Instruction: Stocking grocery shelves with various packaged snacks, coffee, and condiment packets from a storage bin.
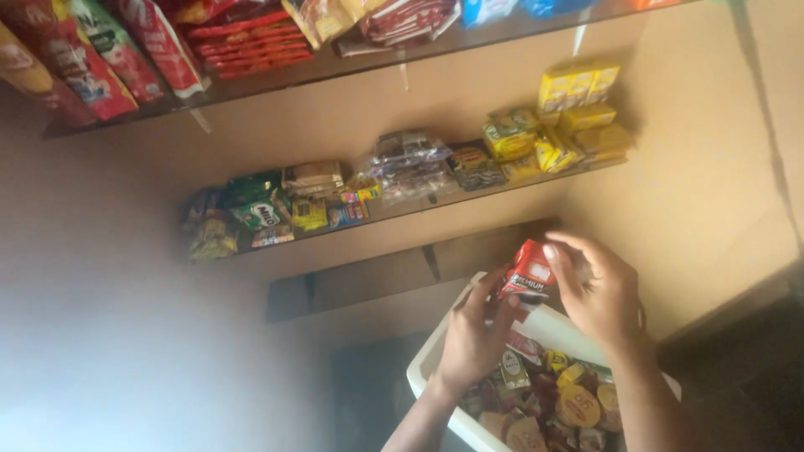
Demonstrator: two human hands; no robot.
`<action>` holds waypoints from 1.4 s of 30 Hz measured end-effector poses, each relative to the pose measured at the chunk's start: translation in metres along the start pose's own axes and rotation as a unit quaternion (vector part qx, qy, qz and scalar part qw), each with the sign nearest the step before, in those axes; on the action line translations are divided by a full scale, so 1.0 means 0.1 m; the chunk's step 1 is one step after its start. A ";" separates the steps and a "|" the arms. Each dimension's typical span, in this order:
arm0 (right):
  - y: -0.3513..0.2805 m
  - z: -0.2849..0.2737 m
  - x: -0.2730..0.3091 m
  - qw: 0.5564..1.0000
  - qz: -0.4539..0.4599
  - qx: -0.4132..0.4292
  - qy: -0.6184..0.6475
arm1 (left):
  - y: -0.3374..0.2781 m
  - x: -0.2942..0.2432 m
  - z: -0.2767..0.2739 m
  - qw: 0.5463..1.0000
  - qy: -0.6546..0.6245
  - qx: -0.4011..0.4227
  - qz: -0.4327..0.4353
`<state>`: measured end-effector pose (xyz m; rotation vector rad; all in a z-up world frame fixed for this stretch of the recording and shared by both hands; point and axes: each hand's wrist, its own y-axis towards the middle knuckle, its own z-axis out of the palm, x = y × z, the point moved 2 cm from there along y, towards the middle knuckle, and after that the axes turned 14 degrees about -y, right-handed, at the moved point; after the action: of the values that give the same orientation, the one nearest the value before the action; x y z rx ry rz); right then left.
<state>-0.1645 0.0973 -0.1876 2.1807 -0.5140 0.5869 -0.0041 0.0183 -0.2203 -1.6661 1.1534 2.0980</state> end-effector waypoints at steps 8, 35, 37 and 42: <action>-0.28 0.60 -0.31 0.926 0.023 0.145 0.347 | -0.18 0.55 -0.02 0.958 -0.215 -0.119 -0.145; 0.91 3.20 0.69 0.958 -0.121 0.105 0.239 | 1.09 0.82 -2.84 0.961 0.102 -0.219 -0.138; 0.94 3.40 0.67 0.964 -0.124 0.101 0.213 | 1.16 0.97 -2.97 0.960 0.160 -0.207 -0.102; 0.94 3.73 0.63 0.983 -0.110 0.118 0.088 | 1.34 0.93 -3.12 0.858 0.486 -0.153 0.069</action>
<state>-0.0757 -0.2626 -0.3088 2.3397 -0.1098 0.7401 0.1099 -0.3120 -0.2601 -3.0547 1.1921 1.5019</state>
